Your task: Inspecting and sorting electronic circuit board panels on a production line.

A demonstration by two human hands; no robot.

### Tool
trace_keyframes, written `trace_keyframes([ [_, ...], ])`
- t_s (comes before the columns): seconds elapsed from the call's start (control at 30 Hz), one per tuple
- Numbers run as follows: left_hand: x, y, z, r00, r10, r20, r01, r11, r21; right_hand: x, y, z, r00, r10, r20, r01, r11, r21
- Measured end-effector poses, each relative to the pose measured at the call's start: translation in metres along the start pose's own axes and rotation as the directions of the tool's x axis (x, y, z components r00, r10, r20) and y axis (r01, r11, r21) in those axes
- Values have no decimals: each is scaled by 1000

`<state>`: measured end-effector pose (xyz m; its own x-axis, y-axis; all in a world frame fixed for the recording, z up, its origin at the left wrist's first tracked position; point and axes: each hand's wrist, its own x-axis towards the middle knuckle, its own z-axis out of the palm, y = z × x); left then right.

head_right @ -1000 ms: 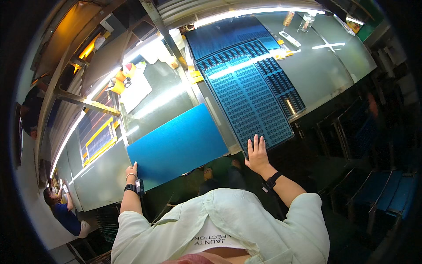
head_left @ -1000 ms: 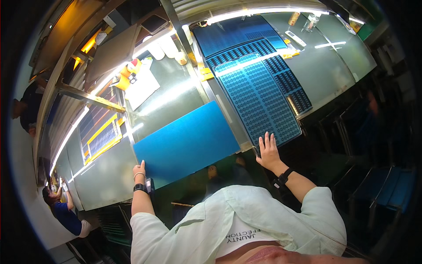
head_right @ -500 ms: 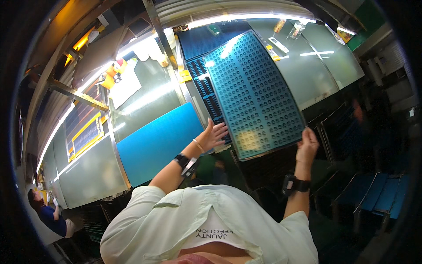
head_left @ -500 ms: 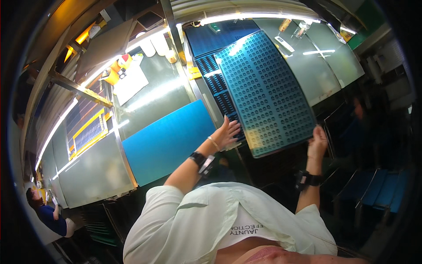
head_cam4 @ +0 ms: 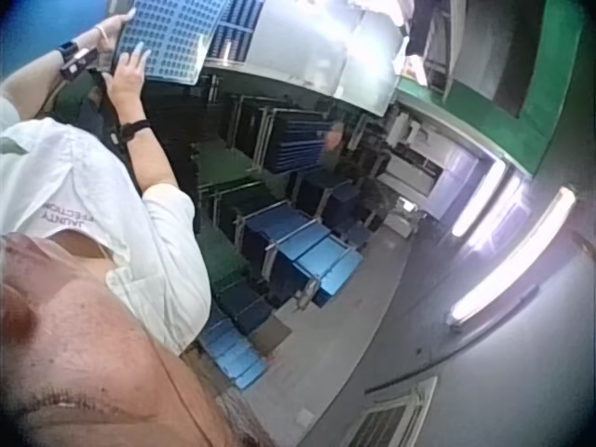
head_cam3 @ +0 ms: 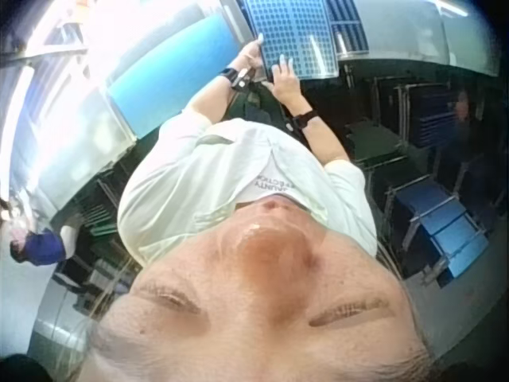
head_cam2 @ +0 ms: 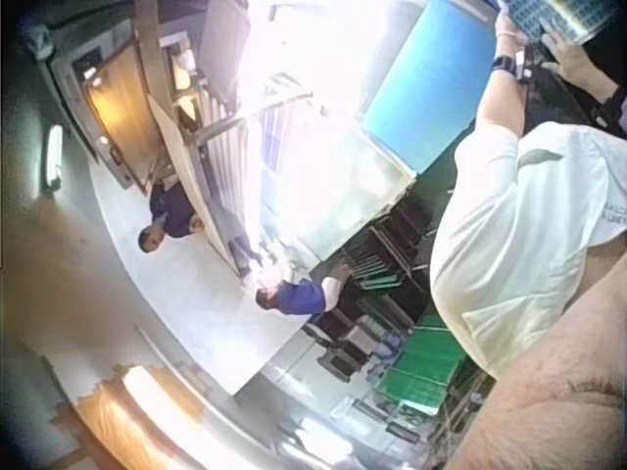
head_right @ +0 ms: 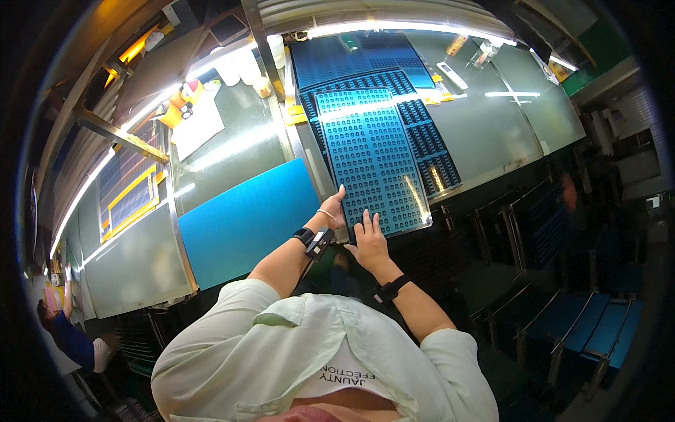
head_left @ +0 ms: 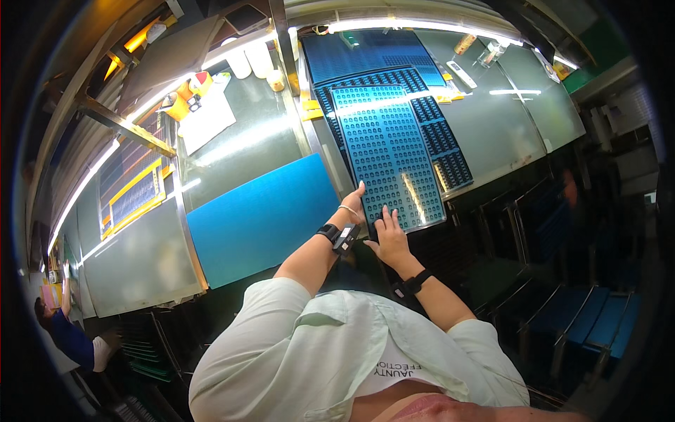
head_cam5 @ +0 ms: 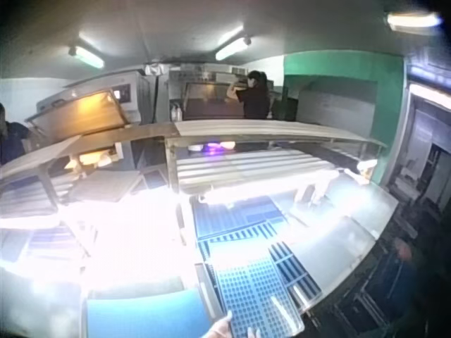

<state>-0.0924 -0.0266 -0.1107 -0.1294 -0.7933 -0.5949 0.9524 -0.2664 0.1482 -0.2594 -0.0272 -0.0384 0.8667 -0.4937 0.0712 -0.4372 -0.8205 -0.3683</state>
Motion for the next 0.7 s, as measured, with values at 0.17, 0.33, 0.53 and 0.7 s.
trace_keyframes([
  [0.17,-14,-1,11,998,40,-52,-38,998,42,5,21,-8,975,-143,169,154,987,-54],
  [0.33,-33,1,28,1000,-1,-15,1,1000,17,2,28,-5,973,-226,46,228,973,-44],
  [0.53,1,4,-1,994,99,-40,-97,994,51,50,49,-98,960,173,-220,-135,974,180],
  [0.7,58,6,-33,840,73,-538,59,973,225,64,22,-251,805,-106,-584,-36,974,-226],
])
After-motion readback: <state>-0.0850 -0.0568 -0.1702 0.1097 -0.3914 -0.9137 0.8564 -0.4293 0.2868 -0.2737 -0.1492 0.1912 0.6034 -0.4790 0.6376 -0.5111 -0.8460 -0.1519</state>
